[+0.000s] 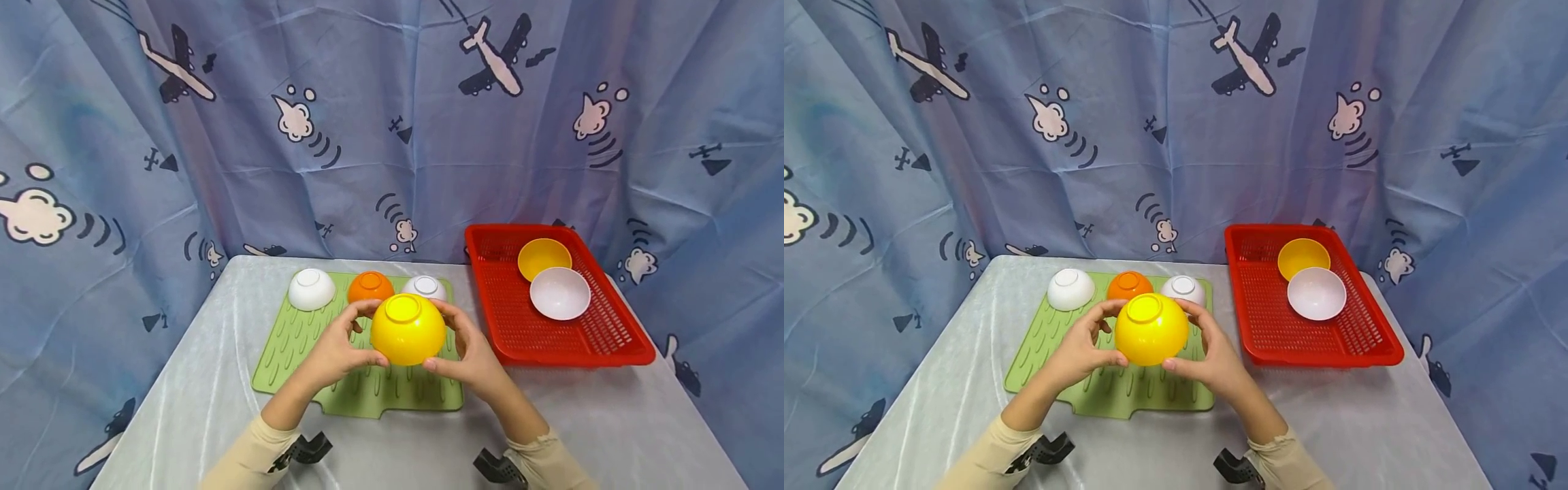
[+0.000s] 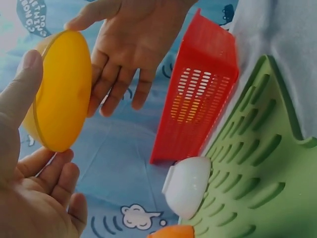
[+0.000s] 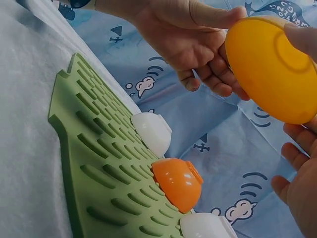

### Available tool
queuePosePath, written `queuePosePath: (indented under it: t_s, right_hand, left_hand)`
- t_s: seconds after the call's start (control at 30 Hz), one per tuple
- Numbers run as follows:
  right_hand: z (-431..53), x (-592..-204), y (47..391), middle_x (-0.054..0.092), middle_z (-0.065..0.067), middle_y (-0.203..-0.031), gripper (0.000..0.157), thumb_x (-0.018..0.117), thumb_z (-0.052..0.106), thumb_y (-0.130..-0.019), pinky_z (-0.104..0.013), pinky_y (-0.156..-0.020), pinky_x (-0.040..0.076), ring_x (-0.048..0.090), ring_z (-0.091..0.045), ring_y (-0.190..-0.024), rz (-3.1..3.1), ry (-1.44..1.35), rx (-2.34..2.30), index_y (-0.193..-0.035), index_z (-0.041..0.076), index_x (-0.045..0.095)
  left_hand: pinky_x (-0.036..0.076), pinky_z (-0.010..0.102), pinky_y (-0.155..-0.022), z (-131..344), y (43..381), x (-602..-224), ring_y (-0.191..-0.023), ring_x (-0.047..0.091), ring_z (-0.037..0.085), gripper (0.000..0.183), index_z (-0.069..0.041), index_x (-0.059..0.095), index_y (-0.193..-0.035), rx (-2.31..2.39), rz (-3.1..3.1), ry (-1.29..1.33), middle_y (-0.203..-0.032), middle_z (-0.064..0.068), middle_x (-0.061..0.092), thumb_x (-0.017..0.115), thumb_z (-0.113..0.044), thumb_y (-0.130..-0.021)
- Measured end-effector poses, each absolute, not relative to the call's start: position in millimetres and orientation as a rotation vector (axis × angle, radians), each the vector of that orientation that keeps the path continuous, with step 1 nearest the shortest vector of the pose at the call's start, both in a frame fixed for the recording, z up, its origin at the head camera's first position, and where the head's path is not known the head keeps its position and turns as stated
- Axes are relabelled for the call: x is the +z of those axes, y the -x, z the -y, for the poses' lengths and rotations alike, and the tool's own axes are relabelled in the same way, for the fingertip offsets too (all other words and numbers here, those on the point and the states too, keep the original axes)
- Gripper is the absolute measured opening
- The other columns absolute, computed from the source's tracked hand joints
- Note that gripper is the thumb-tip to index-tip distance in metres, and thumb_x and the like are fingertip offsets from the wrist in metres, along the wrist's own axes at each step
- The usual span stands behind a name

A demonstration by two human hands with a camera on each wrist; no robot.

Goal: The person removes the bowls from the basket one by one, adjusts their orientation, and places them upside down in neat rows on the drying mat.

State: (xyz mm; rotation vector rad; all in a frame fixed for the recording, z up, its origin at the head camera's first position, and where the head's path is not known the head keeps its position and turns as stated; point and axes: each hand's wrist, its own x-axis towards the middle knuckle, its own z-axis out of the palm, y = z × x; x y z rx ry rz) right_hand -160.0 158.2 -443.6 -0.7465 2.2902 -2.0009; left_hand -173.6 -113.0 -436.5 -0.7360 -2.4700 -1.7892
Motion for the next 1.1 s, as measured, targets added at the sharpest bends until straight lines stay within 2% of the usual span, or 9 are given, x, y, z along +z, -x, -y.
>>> queuePosePath:
  t_s: [0.07,0.2,0.37,0.5,0.67,0.93,1.1]
  right_hand:
    - [-155.9,-440.6,161.0,0.047,-0.004,-0.151,0.086,0.086,0.012,-0.078,-0.065,-0.119,0.018,0.039,-0.023,-0.139,-2.334,0.743,-1.976,-0.152,0.018,0.042]
    - [-148.2,-435.5,163.2,0.048,-0.001,-0.152,0.088,0.090,0.016,-0.075,-0.072,-0.115,0.019,0.037,-0.027,-0.143,-2.449,0.757,-1.881,-0.150,0.024,0.045]
    - [-129.1,-433.8,165.8,0.049,0.006,-0.152,0.092,0.094,0.029,-0.071,-0.069,-0.115,0.025,0.038,-0.026,-0.146,-2.594,0.740,-1.715,-0.150,0.029,0.046]
    - [-107.5,-436.6,169.0,0.047,0.004,-0.154,0.095,0.095,0.034,-0.070,-0.067,-0.116,0.028,0.038,-0.026,-0.147,-2.605,0.699,-1.666,-0.151,0.028,0.045]
    - [-76.9,-444.3,173.9,0.045,0.000,-0.155,0.096,0.095,0.038,-0.069,-0.067,-0.114,0.031,0.040,-0.027,-0.146,-2.588,0.611,-1.633,-0.151,0.029,0.045]
    - [-31.9,-461.7,186.8,0.046,-0.001,-0.153,0.097,0.094,0.037,-0.069,-0.060,-0.113,0.036,0.042,-0.025,-0.142,-2.608,0.631,-1.564,-0.151,0.020,0.045]
    - [-9.0,-469.3,192.6,0.043,-0.004,-0.156,0.097,0.093,0.038,-0.070,-0.059,-0.113,0.037,0.039,-0.025,-0.144,-2.603,0.638,-1.529,-0.152,0.020,0.044]
  left_hand:
    - [0.044,0.036,-0.091,116.1,175.7,-435.2,-0.119,0.052,0.018,0.089,-0.022,0.056,-0.143,-1.771,2.472,0.745,-0.129,-0.002,0.061,0.095,-0.043,-0.066]
    - [0.044,0.037,-0.092,126.3,178.8,-436.3,-0.120,0.053,0.023,0.086,-0.025,0.057,-0.142,-1.708,2.491,0.754,-0.128,-0.003,0.061,0.096,-0.037,-0.067]
    - [0.044,0.035,-0.091,148.7,179.5,-441.5,-0.117,0.053,0.027,0.086,-0.024,0.057,-0.143,-1.681,2.523,0.720,-0.128,-0.001,0.061,0.097,-0.026,-0.067]
    - [0.043,0.035,-0.091,171.5,181.7,-445.9,-0.113,0.052,0.024,0.084,-0.023,0.057,-0.143,-1.697,2.536,0.714,-0.129,0.000,0.060,0.096,-0.023,-0.069]
    - [0.042,0.033,-0.093,202.0,190.4,-452.8,-0.119,0.051,0.016,0.079,-0.017,0.056,-0.143,-1.710,2.516,0.789,-0.133,0.004,0.060,0.093,-0.017,-0.073]
    - [0.043,0.035,-0.092,247.3,198.9,-462.3,-0.114,0.053,0.010,0.076,-0.013,0.055,-0.141,-1.559,2.667,0.765,-0.136,0.007,0.060,0.092,-0.017,-0.075]
    - [0.044,0.038,-0.091,271.2,201.9,-463.7,-0.114,0.052,0.010,0.078,-0.010,0.054,-0.143,-1.463,2.751,0.725,-0.140,0.009,0.059,0.092,-0.021,-0.075]
